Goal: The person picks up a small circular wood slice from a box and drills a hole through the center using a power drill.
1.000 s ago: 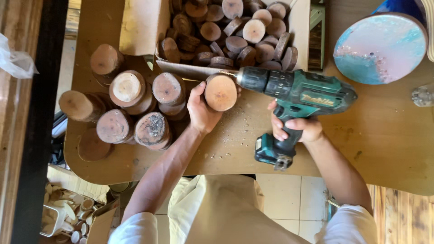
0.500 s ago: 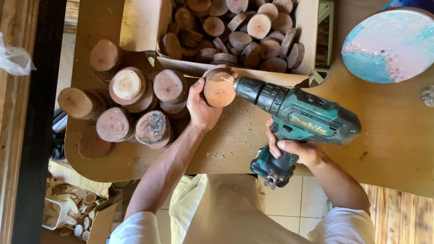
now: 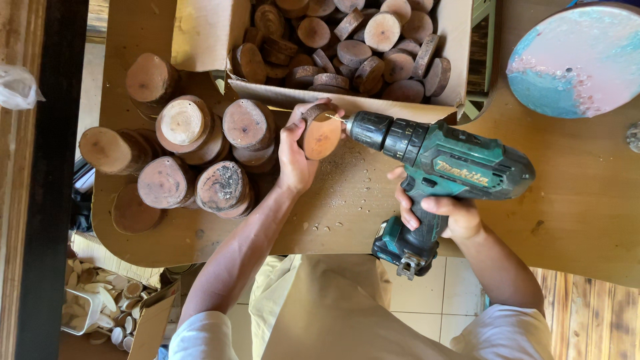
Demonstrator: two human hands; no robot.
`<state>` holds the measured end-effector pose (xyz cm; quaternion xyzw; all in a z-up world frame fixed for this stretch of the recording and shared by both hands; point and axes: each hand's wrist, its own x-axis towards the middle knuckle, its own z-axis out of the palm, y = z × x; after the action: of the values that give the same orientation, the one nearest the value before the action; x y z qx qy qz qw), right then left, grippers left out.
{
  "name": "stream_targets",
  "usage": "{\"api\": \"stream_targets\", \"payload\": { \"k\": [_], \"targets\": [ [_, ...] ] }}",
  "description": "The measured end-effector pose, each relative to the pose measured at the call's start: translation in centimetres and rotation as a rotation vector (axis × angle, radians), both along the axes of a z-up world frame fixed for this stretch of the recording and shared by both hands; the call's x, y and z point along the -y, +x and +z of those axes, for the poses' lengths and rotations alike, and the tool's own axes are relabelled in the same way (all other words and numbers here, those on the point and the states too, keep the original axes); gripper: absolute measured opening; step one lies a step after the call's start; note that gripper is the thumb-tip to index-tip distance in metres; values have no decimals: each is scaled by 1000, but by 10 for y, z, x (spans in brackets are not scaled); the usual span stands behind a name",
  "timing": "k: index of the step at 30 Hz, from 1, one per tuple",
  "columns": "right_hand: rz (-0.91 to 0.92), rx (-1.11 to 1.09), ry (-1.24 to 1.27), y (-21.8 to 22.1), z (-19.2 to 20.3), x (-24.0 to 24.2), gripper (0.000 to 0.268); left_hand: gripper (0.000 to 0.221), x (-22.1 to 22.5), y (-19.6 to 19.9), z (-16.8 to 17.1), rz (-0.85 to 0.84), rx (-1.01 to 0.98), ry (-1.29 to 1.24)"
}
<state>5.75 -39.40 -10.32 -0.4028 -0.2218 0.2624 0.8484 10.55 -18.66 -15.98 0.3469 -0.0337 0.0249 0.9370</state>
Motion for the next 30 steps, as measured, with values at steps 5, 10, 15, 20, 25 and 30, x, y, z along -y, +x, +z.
{"api": "stream_targets", "payload": {
  "k": [5, 10, 15, 20, 25, 30],
  "targets": [
    [34, -82, 24, 2, 0, 2, 48, 42, -1, 2, 0, 92, -15, 113],
    [59, -81, 28, 6, -3, 6, 49, 43, -2, 2, -3, 103, -30, 146],
    [45, -91, 44, 7, -18, 14, 44, 45, 3, 3, -12, 57, -73, 76],
    [41, -100, 40, 3, -23, 17, 41, 44, 4, 0, -5, 78, -61, 66],
    [36, -90, 35, -2, -23, 15, 42, 46, 5, 2, -7, 62, -45, 40],
    [24, -35, 19, -5, -14, 9, 43, 47, 6, 2, -2, 21, -29, -13]
  ]
}}
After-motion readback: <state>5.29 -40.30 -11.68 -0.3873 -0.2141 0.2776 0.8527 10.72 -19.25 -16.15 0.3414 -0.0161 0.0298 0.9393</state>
